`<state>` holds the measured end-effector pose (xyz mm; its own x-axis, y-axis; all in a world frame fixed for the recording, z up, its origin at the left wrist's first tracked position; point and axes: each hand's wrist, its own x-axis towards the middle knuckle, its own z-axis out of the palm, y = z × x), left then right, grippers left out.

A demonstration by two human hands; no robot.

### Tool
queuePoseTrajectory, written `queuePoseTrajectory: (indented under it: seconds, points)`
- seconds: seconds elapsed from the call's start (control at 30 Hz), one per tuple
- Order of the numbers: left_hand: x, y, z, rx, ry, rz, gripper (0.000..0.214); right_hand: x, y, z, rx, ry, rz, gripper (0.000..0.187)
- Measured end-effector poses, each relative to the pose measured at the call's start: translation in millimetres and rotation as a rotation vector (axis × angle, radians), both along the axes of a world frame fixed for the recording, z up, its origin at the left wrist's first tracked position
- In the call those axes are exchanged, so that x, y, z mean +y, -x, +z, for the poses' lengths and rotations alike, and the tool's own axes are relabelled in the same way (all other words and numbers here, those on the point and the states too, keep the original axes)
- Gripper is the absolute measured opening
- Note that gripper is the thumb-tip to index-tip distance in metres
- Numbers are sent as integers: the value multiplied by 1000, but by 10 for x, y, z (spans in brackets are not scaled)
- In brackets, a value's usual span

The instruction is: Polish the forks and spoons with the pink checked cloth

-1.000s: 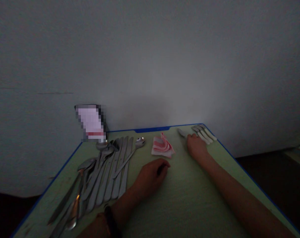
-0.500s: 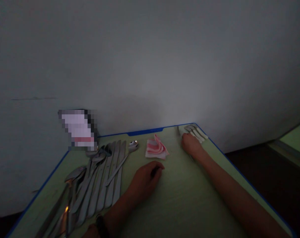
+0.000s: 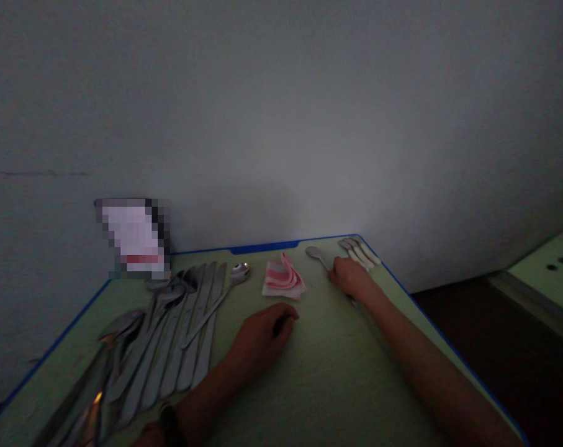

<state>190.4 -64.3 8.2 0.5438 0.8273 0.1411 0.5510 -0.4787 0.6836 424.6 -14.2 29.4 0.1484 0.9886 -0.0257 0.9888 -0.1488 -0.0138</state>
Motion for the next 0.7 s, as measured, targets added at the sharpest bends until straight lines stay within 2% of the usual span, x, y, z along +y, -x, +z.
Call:
queuePoseTrajectory:
  seconds: [0.33, 0.7]
  points:
    - [-41, -67, 11, 65, -31, -14, 20, 59, -69, -28, -81, -109, -114, 30]
    - [-25, -62, 28, 100, 0, -17, 20, 121, -258, -115, -138, -265, -100, 30]
